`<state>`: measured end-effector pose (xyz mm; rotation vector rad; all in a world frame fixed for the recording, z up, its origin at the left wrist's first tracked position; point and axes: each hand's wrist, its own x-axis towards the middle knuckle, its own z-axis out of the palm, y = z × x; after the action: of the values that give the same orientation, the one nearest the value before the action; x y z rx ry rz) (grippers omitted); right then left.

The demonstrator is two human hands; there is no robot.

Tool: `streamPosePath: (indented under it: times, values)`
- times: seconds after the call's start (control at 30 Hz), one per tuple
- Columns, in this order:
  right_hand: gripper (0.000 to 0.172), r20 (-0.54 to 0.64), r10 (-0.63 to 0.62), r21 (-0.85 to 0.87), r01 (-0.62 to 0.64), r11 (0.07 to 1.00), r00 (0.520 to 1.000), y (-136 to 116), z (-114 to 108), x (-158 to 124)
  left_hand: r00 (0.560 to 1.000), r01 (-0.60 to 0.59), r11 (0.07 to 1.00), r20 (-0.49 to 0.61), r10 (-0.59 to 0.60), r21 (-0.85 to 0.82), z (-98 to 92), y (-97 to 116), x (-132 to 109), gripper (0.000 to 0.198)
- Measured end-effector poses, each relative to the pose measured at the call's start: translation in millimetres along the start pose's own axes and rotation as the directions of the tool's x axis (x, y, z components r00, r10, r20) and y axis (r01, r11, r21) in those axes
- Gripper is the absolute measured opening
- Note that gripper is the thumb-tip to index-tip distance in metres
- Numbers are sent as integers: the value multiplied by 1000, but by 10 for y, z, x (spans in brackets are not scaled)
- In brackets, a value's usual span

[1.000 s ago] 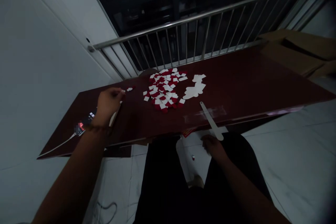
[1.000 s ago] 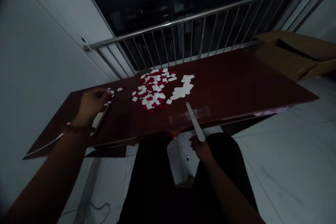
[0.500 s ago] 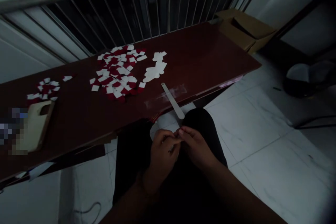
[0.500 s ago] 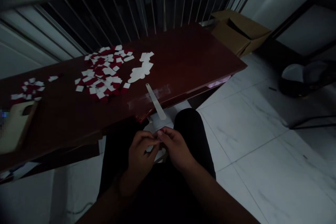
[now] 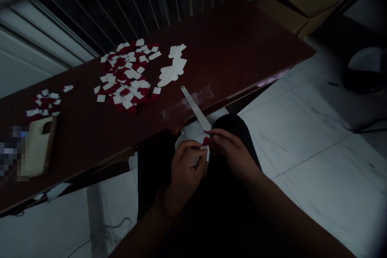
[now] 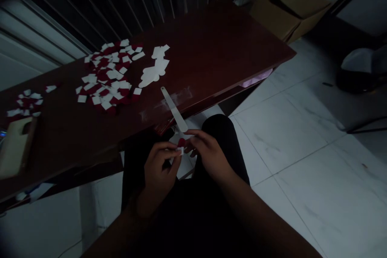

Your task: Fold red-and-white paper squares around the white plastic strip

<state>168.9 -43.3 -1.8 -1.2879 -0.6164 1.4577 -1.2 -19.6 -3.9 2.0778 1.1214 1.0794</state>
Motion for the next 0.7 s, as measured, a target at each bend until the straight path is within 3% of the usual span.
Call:
streamPosePath:
  times: [0.1, 0.2, 0.3, 0.37, 0.7]
  values:
    - [40, 104, -218, -214, 236, 948, 970, 61, -32, -80, 982, 159, 985, 107, -153, -58, -47, 53, 40, 9]
    - [39, 211, -263, -331, 322, 887, 941, 90, -57, -142, 888, 418, 899, 268, -374, -133, -81, 105, 102, 8]
    - [25, 128, -150, -358, 187, 915, 980, 83, -72, -144, 779, 609, 761, 347, -522, -224, -67, 115, 165, 7]
    - [19, 56, -86, -344, 100, 934, 995, 72, -81, -113, 737, 669, 688, 372, -564, -282, -40, 102, 208, 6]
    - [19, -21, 39, -126, -42, 991, 999, -6, -126, 99, 699, 713, 587, 457, -551, -383, 50, 4, 398, 14]
